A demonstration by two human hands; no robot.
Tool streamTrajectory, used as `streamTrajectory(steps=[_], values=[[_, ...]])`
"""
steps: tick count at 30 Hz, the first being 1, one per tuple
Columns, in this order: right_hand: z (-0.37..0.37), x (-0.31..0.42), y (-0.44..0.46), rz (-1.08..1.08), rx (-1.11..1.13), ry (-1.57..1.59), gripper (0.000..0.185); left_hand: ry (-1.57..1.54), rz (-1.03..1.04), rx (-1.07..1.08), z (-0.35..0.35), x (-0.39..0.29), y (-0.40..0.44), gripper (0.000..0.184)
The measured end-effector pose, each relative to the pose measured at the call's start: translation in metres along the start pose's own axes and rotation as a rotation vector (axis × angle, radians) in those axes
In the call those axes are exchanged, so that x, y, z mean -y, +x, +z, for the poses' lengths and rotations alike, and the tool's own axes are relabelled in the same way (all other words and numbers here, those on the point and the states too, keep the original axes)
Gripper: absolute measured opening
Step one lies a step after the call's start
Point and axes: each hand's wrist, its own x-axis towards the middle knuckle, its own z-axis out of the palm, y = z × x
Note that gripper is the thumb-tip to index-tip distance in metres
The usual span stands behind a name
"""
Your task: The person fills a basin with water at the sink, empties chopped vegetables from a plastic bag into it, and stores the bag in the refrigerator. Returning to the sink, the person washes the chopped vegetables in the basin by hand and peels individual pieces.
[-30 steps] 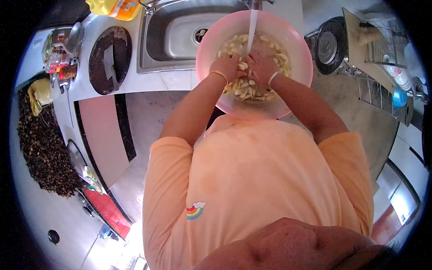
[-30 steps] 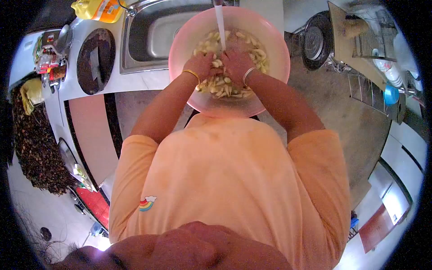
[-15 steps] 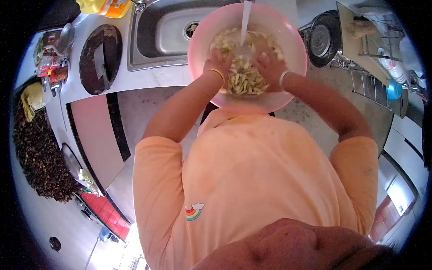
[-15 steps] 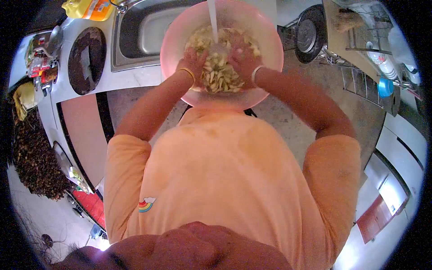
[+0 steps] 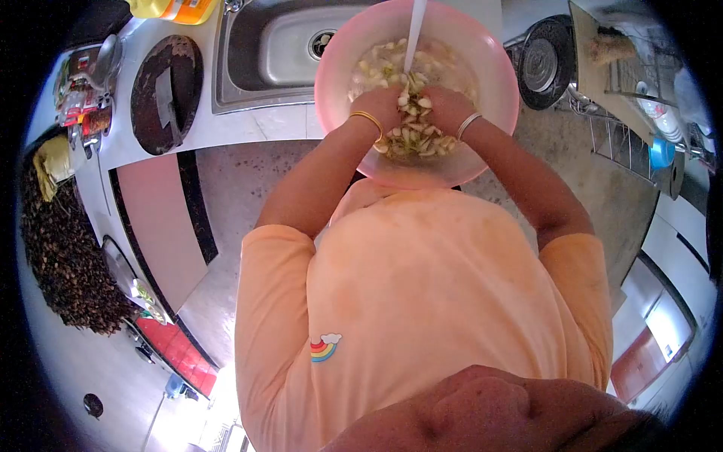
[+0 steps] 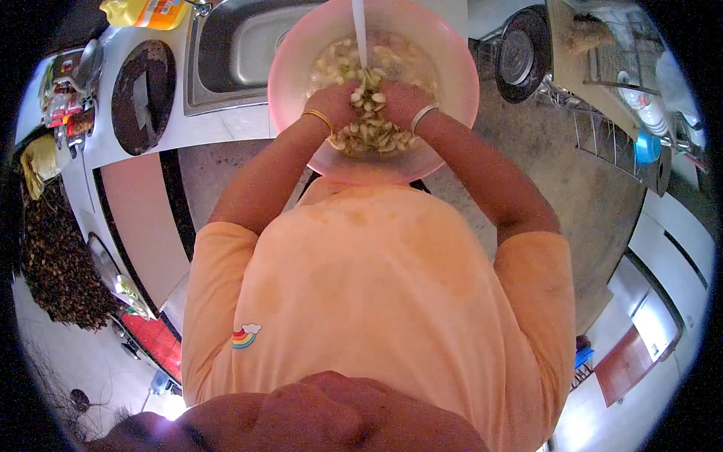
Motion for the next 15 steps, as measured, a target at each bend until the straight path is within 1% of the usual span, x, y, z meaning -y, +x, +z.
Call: streamTrajectory(steps=[1,2,3,4,5,6,7,8,9,10,11,12,13,15], values=[[-0.002,-0.005,0.001,-0.044,-0.119,0.046,0.038,0.0,0.001,0.0,-0.006,-0.001,-0.003,0.05],[-0.004,-0.009,0.002,-0.088,-0.239,0.093,0.044,-0.008,-0.027,-0.019,-0.013,0.001,-0.007,0.055],[-0.009,-0.015,0.007,-0.087,-0.24,0.094,0.044,-0.016,-0.053,-0.037,-0.02,0.0,-0.01,0.06],[-0.026,-0.016,0.009,-0.121,-0.277,0.021,0.051,-0.015,-0.054,-0.038,-0.03,-0.006,-0.013,0.06],[-0.038,-0.017,0.013,-0.154,-0.314,-0.05,0.059,0.139,-0.09,-0.06,-0.042,-0.013,-0.017,0.071],[-0.045,-0.018,0.02,-0.155,-0.316,-0.049,0.059,0.292,-0.126,-0.084,-0.048,-0.016,-0.019,0.082],[-0.05,-0.019,0.029,-0.193,-0.383,-0.128,0.061,0.294,-0.126,-0.085,-0.044,-0.009,-0.008,0.082],[-0.053,-0.02,0.037,-0.228,-0.45,-0.207,0.064,0.276,-0.055,-0.181,-0.034,0.003,0.012,0.094],[-0.053,-0.014,0.047,-0.225,-0.454,-0.209,0.064,0.255,0.019,-0.278,-0.026,0.011,0.024,0.107],[-0.052,-0.002,0.057,-0.219,-0.434,-0.191,0.065,0.252,0.024,-0.282,-0.021,0.009,0.028,0.107],[-0.048,0.003,0.064,-0.217,-0.411,-0.176,0.066,0.297,0.025,-0.28,-0.018,0.003,0.031,0.112],[-0.038,0.003,0.07,-0.226,-0.424,-0.186,0.066,0.349,0.022,-0.29,-0.021,0.001,0.038,0.117],[-0.016,0.001,0.08,-0.179,-0.496,-0.195,0.065,0.354,0.02,-0.306,-0.022,0.004,0.042,0.117],[-0.001,0.005,0.069,-0.122,-0.537,-0.184,0.065,0.414,0.089,-0.448,-0.002,0.01,0.032,0.103]])
